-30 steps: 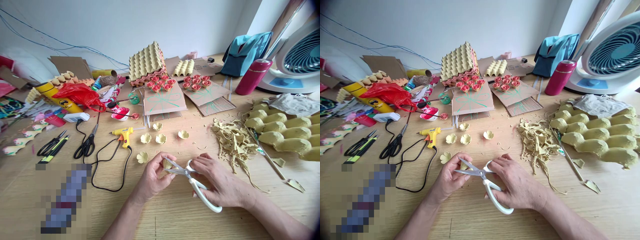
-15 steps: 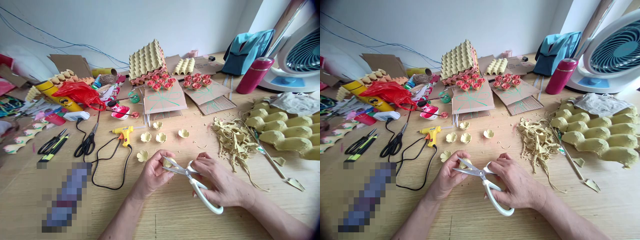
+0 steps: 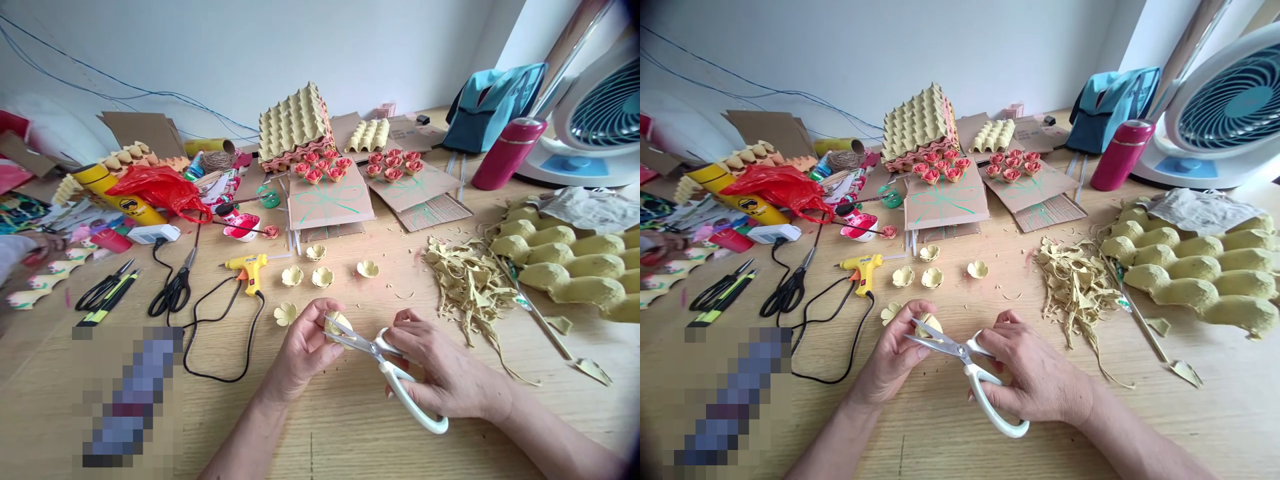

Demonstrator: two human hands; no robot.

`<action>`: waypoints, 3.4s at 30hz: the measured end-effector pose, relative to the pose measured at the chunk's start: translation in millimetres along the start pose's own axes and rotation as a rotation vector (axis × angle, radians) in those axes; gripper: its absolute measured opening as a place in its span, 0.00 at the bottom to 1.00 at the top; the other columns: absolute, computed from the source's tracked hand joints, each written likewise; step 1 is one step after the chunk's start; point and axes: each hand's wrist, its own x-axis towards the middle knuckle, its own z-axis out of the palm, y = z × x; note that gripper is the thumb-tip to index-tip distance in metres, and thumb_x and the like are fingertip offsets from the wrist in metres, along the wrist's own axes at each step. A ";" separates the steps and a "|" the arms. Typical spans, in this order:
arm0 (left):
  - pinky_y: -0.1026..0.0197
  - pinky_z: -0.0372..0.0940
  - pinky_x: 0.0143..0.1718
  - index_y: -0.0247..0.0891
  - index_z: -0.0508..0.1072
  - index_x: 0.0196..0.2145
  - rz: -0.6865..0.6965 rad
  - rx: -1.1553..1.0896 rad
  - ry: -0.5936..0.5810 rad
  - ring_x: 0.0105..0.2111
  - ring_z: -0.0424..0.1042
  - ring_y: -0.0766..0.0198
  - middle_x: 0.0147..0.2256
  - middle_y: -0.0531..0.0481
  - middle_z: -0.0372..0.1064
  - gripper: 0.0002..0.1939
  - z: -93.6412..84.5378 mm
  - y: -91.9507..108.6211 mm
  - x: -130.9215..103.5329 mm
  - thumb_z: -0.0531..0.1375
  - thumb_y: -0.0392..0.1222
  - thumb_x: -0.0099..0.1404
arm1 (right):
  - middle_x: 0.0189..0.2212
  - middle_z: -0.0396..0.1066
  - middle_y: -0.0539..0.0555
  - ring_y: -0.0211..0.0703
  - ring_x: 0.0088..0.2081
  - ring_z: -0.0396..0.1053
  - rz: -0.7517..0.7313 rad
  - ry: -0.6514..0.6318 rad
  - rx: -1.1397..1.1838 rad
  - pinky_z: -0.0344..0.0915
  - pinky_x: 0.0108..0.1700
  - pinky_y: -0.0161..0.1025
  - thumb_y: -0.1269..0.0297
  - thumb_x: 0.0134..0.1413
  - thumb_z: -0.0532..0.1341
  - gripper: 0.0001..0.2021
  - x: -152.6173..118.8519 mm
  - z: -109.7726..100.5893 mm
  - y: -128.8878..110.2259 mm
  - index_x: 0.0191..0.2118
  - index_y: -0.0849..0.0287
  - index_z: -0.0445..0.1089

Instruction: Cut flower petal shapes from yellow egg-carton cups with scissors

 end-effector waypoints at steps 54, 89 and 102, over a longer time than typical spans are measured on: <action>0.65 0.64 0.42 0.39 0.81 0.39 -0.050 -0.001 0.204 0.35 0.70 0.67 0.35 0.51 0.74 0.15 12.3 -12.8 8.3 0.74 0.43 0.55 | 0.19 0.64 0.47 0.34 0.21 0.61 0.522 0.050 0.844 0.57 0.23 0.32 0.31 0.56 0.57 0.30 4.7 -4.3 -1.7 0.33 0.59 0.64; 0.59 0.63 0.47 0.38 0.73 0.27 0.035 0.118 0.032 0.47 0.69 0.57 0.47 0.45 0.71 0.07 8.0 -0.6 3.9 0.67 0.39 0.58 | 0.16 0.61 0.44 0.32 0.17 0.56 0.489 -0.156 0.991 0.53 0.19 0.31 0.34 0.59 0.56 0.28 -2.8 -0.5 4.0 0.33 0.59 0.67; 0.63 0.60 0.37 0.38 0.74 0.27 0.085 0.319 0.227 0.35 0.66 0.63 0.33 0.50 0.70 0.08 11.7 -5.5 6.6 0.68 0.41 0.59 | 0.20 0.62 0.46 0.34 0.21 0.57 0.444 0.021 0.790 0.53 0.23 0.32 0.38 0.61 0.57 0.25 1.1 -2.8 -0.3 0.33 0.59 0.66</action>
